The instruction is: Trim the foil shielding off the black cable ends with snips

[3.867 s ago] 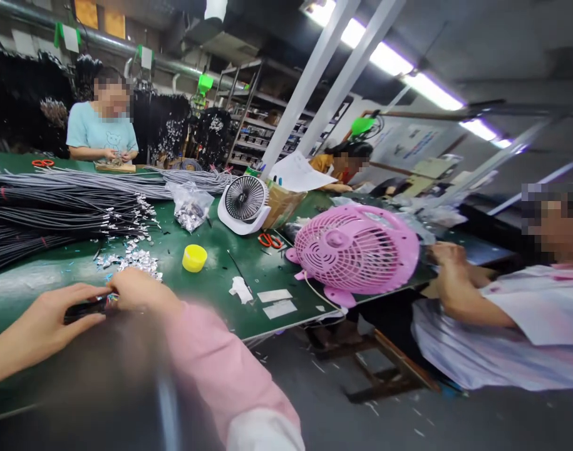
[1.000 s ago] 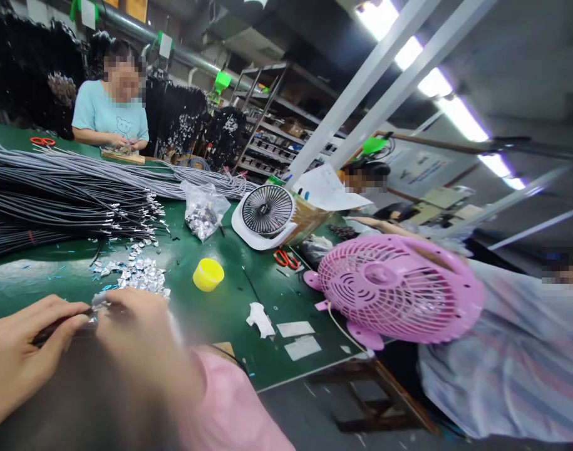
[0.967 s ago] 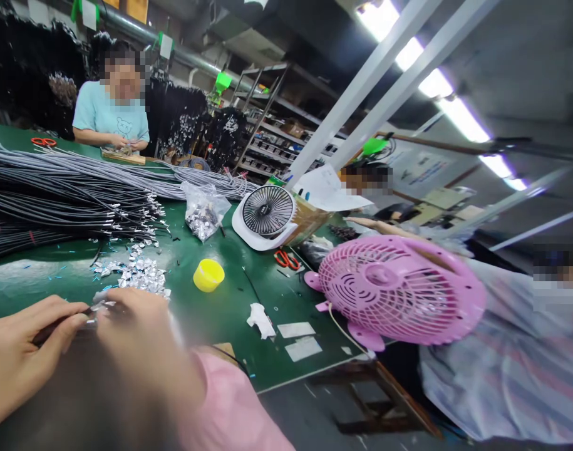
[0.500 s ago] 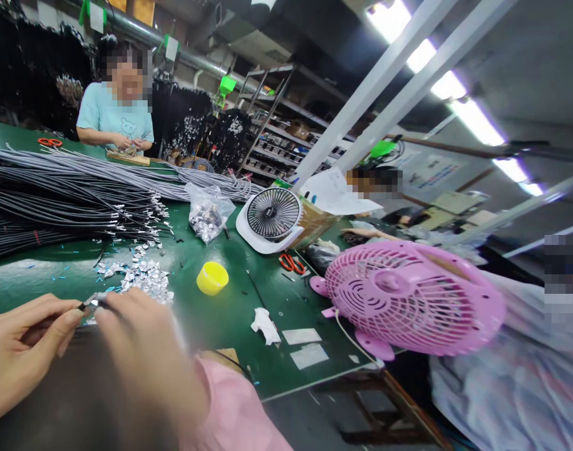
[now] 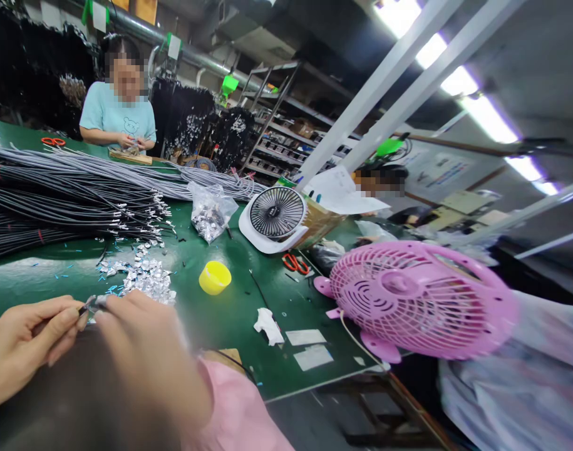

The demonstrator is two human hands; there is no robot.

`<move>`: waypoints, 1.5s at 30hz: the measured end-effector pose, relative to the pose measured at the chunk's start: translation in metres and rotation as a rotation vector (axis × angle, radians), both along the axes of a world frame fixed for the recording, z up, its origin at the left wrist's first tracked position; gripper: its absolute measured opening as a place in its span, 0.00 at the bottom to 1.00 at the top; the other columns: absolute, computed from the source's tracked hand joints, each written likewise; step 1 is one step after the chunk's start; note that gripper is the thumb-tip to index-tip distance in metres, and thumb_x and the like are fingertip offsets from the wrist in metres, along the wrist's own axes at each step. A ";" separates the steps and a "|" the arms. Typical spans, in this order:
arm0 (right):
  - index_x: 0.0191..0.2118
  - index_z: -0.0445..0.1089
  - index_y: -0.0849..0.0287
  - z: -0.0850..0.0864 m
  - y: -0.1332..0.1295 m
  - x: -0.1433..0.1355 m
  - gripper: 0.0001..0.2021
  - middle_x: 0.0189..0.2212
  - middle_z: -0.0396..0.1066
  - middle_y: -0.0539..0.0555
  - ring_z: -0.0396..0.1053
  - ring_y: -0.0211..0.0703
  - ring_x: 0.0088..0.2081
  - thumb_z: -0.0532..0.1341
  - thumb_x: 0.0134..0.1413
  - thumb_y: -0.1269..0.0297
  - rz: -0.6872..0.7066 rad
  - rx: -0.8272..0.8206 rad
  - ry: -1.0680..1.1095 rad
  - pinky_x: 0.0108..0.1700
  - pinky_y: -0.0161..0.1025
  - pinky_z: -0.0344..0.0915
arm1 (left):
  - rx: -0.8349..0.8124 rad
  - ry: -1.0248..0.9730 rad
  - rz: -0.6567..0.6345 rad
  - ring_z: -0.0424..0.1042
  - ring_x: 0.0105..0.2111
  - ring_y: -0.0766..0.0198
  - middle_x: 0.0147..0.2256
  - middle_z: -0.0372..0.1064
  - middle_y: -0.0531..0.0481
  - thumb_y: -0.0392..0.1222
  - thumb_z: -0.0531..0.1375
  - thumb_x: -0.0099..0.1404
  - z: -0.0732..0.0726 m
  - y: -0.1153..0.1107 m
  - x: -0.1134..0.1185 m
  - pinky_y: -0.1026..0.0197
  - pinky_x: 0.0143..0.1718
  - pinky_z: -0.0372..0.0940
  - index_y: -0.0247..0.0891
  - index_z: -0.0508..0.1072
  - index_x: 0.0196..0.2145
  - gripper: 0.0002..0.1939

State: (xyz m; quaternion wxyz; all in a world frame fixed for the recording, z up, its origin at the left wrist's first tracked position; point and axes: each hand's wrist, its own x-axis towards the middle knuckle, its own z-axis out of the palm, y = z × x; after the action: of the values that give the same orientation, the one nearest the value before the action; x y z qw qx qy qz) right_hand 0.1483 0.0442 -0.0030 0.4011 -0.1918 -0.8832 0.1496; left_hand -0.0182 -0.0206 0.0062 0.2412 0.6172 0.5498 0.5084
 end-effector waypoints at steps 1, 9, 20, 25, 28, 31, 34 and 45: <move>0.27 0.69 0.58 0.001 0.000 0.000 0.19 0.29 0.73 0.54 0.69 0.41 0.29 0.52 0.71 0.65 0.014 -0.003 -0.003 0.30 0.37 0.65 | -0.056 -0.050 -0.061 0.56 0.10 0.71 0.10 0.58 0.59 0.52 0.53 0.68 0.000 0.000 -0.003 0.70 0.12 0.55 0.42 0.65 0.16 0.24; 0.34 0.76 0.59 0.009 0.002 0.000 0.12 0.27 0.75 0.53 0.69 0.40 0.27 0.58 0.67 0.63 -0.022 -0.135 0.168 0.27 0.35 0.64 | 0.066 -0.161 0.034 0.62 0.14 0.74 0.16 0.65 0.59 0.41 0.65 0.56 0.006 -0.002 -0.003 0.74 0.14 0.60 0.45 0.80 0.22 0.06; 0.25 0.69 0.60 0.006 -0.001 0.001 0.12 0.20 0.66 0.50 0.60 0.35 0.21 0.58 0.61 0.72 0.054 -0.098 0.179 0.22 0.33 0.56 | 0.181 0.034 0.062 0.70 0.17 0.72 0.18 0.72 0.59 0.39 0.63 0.59 0.007 0.000 0.000 0.76 0.18 0.64 0.47 0.81 0.23 0.09; 0.24 0.70 0.59 0.002 -0.002 0.001 0.13 0.19 0.67 0.50 0.62 0.36 0.20 0.58 0.60 0.72 0.040 -0.108 0.156 0.23 0.34 0.58 | 0.182 0.145 -0.047 0.69 0.19 0.71 0.19 0.70 0.59 0.41 0.59 0.65 0.000 -0.003 -0.004 0.74 0.20 0.62 0.47 0.79 0.26 0.12; 0.33 0.76 0.58 0.001 0.000 0.001 0.10 0.24 0.73 0.52 0.67 0.37 0.24 0.57 0.63 0.69 0.101 -0.102 0.164 0.26 0.34 0.63 | 0.151 0.224 -0.117 0.66 0.18 0.69 0.18 0.66 0.58 0.45 0.55 0.70 -0.002 -0.006 -0.007 0.70 0.19 0.61 0.44 0.74 0.21 0.19; 0.37 0.77 0.58 0.008 0.005 0.004 0.09 0.28 0.75 0.53 0.71 0.38 0.28 0.58 0.64 0.69 0.062 -0.169 0.208 0.31 0.34 0.68 | 0.197 0.297 -0.074 0.68 0.18 0.69 0.19 0.69 0.58 0.43 0.57 0.69 -0.002 -0.007 -0.006 0.69 0.19 0.61 0.44 0.75 0.24 0.15; 0.34 0.78 0.59 0.016 0.010 0.008 0.06 0.27 0.72 0.51 0.70 0.38 0.28 0.64 0.60 0.66 -0.003 -0.242 0.168 0.32 0.35 0.69 | 0.343 0.376 0.054 0.71 0.19 0.70 0.22 0.73 0.58 0.39 0.59 0.67 -0.003 -0.007 -0.003 0.71 0.20 0.63 0.44 0.77 0.32 0.08; 0.33 0.74 0.59 -0.004 0.003 0.002 0.10 0.27 0.68 0.53 0.64 0.38 0.25 0.57 0.65 0.69 0.080 0.124 0.148 0.24 0.35 0.60 | 0.254 0.285 0.129 0.65 0.16 0.71 0.18 0.64 0.59 0.40 0.55 0.68 -0.006 0.000 0.005 0.72 0.17 0.60 0.43 0.71 0.22 0.16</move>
State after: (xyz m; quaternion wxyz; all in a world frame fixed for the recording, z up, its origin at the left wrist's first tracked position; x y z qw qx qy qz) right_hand 0.1504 0.0468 -0.0073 0.4699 -0.1198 -0.8657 0.1241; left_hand -0.0129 -0.0202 0.0003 0.0482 0.6718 0.5484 0.4956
